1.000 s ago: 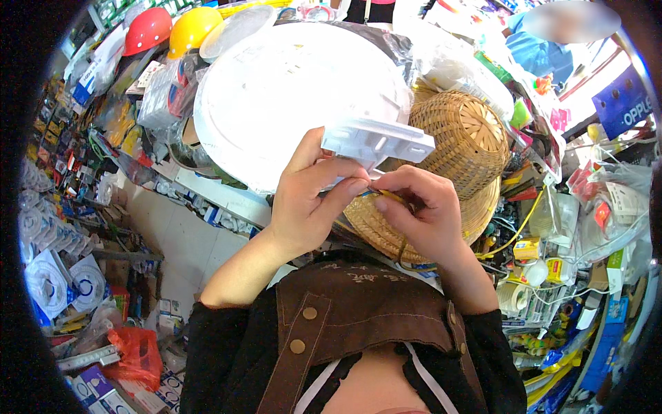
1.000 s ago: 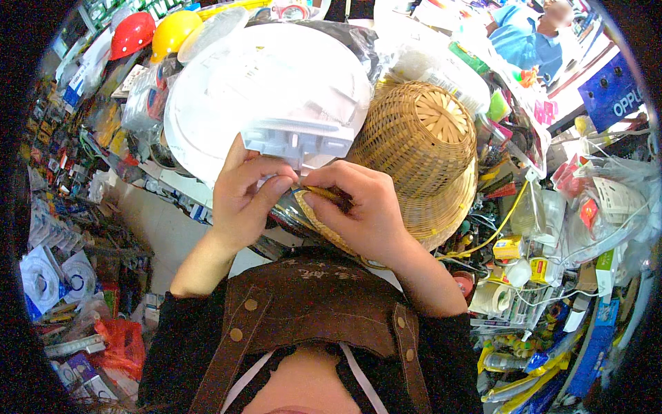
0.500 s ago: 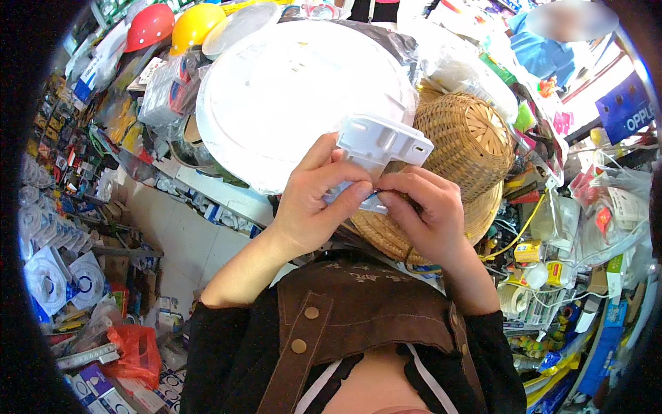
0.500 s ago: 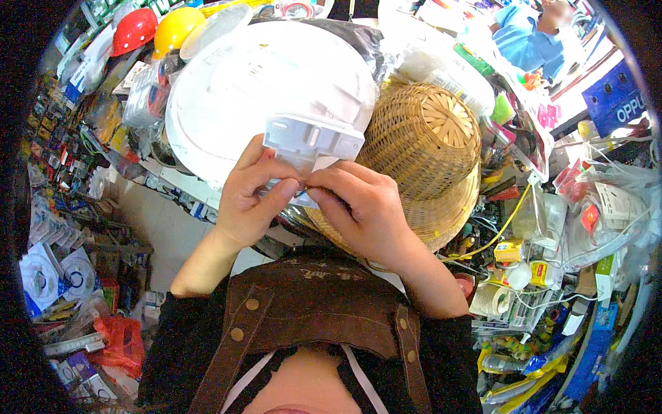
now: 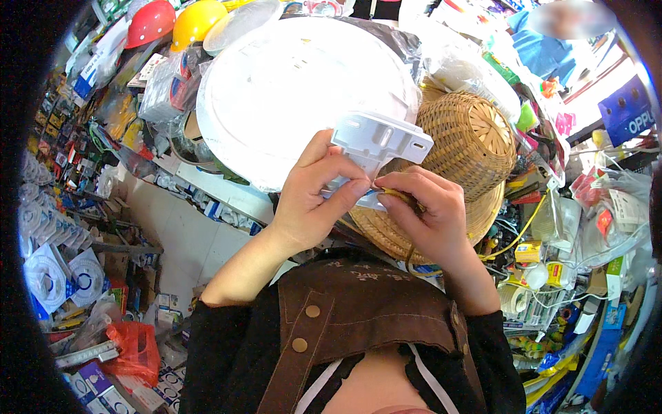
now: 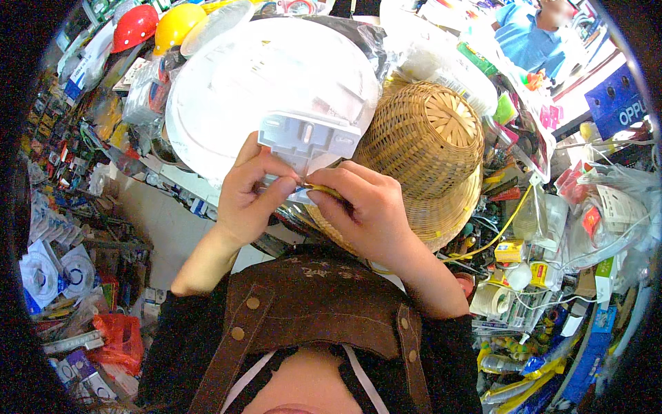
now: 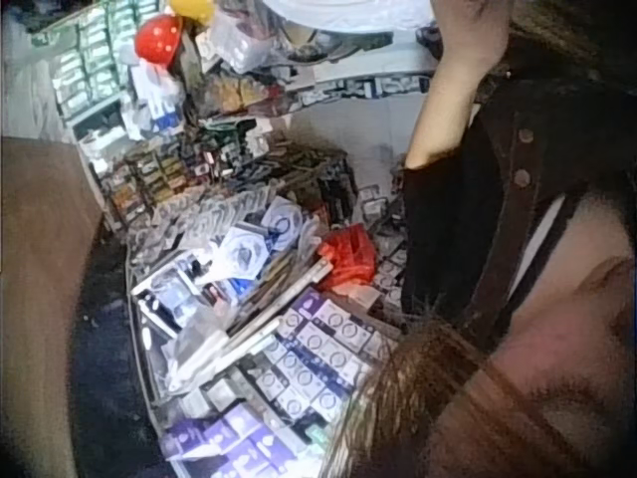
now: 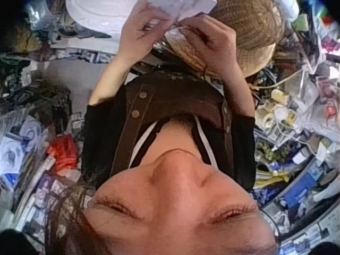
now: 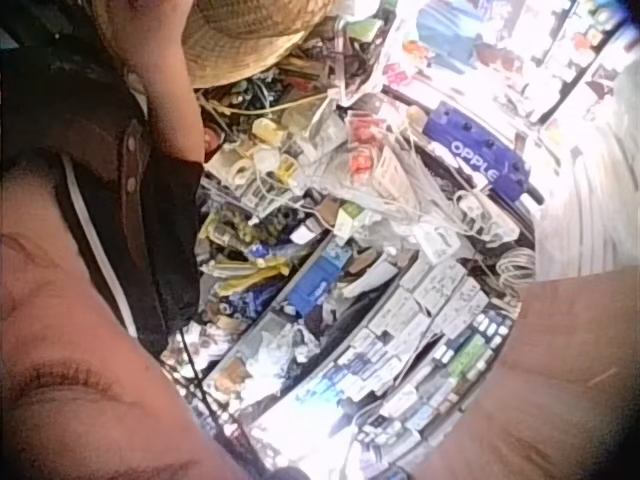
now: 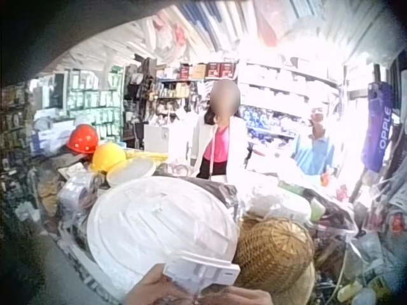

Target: The person assembles a ceiling light fixture by attaching a mounting bracket to the back of a circular light cover. They then retrieve a light bulb, write on it with a marker, and place it in a plastic bag.

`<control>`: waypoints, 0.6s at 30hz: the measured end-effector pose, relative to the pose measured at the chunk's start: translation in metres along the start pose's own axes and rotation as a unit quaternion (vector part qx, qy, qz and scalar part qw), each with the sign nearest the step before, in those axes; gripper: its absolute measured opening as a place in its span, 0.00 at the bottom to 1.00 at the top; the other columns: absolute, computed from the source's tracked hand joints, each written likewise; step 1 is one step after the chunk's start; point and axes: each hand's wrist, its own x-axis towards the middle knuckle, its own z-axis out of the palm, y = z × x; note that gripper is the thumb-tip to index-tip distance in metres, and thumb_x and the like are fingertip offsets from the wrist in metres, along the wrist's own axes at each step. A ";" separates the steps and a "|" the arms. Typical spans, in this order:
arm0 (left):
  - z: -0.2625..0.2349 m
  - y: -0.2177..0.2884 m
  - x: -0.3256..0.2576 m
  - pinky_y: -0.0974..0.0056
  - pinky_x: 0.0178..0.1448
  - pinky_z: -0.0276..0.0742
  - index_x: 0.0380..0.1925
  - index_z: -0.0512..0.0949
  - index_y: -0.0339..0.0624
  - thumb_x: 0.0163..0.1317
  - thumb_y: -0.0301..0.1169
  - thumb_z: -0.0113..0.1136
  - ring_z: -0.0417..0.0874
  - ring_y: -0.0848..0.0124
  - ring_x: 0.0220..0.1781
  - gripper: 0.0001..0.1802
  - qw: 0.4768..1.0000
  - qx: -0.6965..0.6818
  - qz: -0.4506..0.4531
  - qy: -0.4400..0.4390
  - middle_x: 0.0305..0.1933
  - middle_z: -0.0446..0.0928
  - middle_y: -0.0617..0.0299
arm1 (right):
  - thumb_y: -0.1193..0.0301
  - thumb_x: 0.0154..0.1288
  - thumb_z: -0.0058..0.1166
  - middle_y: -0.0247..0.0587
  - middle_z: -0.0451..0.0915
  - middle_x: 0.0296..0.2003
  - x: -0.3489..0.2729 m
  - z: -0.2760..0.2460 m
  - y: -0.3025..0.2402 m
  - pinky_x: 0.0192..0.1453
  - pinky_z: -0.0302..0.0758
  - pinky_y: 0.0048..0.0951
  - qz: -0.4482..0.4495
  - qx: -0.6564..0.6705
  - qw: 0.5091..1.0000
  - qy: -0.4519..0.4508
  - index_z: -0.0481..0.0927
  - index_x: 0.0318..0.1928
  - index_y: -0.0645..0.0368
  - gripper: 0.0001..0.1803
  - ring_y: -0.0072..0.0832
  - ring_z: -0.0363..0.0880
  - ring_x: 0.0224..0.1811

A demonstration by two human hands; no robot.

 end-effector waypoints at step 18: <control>0.006 -0.008 -0.007 0.64 0.48 0.73 0.49 0.70 0.42 0.55 0.37 0.66 0.75 0.69 0.42 0.24 0.787 -0.575 -0.222 0.007 0.46 0.72 0.58 | 0.78 0.61 0.52 0.39 0.79 0.28 -0.006 -0.008 -0.008 0.33 0.71 0.19 0.159 0.177 0.966 0.097 0.78 0.40 0.66 0.07 0.18 0.76 0.28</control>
